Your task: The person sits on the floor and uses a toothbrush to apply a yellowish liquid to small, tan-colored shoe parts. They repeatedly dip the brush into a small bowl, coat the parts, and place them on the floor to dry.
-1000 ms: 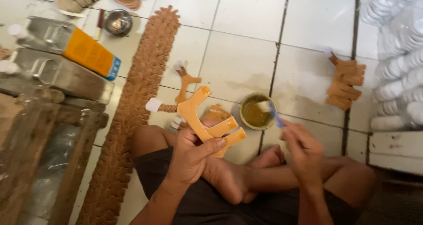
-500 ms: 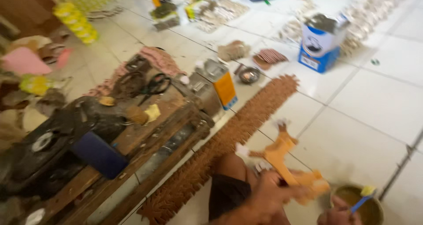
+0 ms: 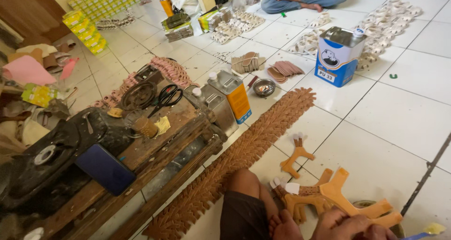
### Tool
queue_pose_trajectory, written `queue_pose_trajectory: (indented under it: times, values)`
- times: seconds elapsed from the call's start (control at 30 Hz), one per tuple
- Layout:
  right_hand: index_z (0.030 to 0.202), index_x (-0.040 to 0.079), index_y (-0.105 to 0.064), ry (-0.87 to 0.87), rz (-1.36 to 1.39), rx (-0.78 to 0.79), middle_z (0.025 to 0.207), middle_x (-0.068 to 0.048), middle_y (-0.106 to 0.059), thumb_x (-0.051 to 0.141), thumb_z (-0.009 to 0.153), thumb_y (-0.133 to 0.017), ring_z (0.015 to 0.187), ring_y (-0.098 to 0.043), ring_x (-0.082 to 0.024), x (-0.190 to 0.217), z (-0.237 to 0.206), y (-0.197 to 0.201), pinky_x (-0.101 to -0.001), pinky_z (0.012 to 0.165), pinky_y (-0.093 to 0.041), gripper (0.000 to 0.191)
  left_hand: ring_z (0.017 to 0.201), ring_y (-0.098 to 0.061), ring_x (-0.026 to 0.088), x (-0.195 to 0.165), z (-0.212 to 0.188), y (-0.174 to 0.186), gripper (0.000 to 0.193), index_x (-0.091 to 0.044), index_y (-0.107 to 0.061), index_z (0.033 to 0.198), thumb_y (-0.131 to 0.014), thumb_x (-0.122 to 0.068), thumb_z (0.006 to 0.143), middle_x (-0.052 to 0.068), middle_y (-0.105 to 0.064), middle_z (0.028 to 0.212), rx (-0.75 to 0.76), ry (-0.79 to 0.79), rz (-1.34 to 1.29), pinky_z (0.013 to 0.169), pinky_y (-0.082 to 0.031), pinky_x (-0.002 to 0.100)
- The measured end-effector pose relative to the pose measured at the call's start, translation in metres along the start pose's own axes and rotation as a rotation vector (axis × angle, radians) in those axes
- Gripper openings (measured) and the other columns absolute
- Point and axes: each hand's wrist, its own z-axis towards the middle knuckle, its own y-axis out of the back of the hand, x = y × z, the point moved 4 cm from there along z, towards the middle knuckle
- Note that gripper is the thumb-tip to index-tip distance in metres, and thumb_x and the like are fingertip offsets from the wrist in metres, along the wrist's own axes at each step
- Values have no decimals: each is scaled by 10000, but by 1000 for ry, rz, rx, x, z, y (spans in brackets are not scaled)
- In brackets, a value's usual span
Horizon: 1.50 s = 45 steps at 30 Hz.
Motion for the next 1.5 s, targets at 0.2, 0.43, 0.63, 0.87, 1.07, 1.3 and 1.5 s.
queue_pose_trajectory:
  times: [0.2, 0.43, 0.63, 0.87, 1.07, 1.3, 1.5]
  values:
    - [1217, -9, -644, 5, 32, -40, 756, -24, -560, 177, 1055, -492, 575, -444, -87, 3, 13, 1, -227, 483, -331, 290, 998, -660, 95, 0, 15, -12, 349, 10, -632, 1328, -646, -194, 1046, 84, -688, 1073, 186, -146, 181, 914, -513, 242]
    - [1192, 11, -655, 21, 47, -64, 756, -19, -557, 194, 1053, -498, 579, -445, -86, 9, 31, 10, -229, 483, -336, 278, 878, -645, 65, 20, 31, -28, 270, 25, -685, 1198, -737, -93, 960, 47, -699, 1000, 124, -232, -32, 846, -512, 224]
    - [1171, 28, -664, 21, 31, -106, 755, -14, -554, 209, 1052, -503, 583, -446, -86, 16, 47, 39, -230, 483, -341, 270, 838, -606, 45, 10, 51, -11, 177, 13, -702, 1120, -753, -84, 981, 9, -663, 939, 120, -239, 100, 789, -491, 207]
    - [1146, 48, -674, 66, 18, -178, 755, -8, -551, 226, 1050, -509, 587, -447, -85, 27, 56, 75, -231, 483, -347, 261, 836, -614, 98, -4, 84, 3, 418, 57, -578, 1280, -784, -72, 939, 28, -647, 944, 297, -228, 160, 724, -502, 252]
    - [1124, 65, -683, 73, 11, -210, 754, -3, -548, 240, 1049, -514, 591, -448, -84, 38, 70, 73, -233, 483, -352, 255, 873, -623, 105, -15, 104, -9, 574, 40, -495, 1388, -793, -100, 918, 45, -641, 982, 391, -177, 227, 734, -515, 258]
    - [1099, 85, -694, 94, 5, -259, 754, 3, -545, 257, 1047, -520, 595, -449, -83, 44, 81, 69, -234, 483, -358, 250, 854, -600, 105, -8, 122, -28, 569, 28, -519, 1388, -799, -133, 920, 32, -629, 987, 447, -126, 362, 700, -482, 281]
    - [1078, 102, -703, 135, -29, -326, 753, 8, -543, 272, 1045, -526, 599, -450, -82, 72, 84, 96, -235, 483, -363, 248, 820, -588, 120, 29, 151, -38, 368, 7, -580, 1231, -790, -107, 951, 43, -639, 889, 515, -132, 319, 681, -475, 278]
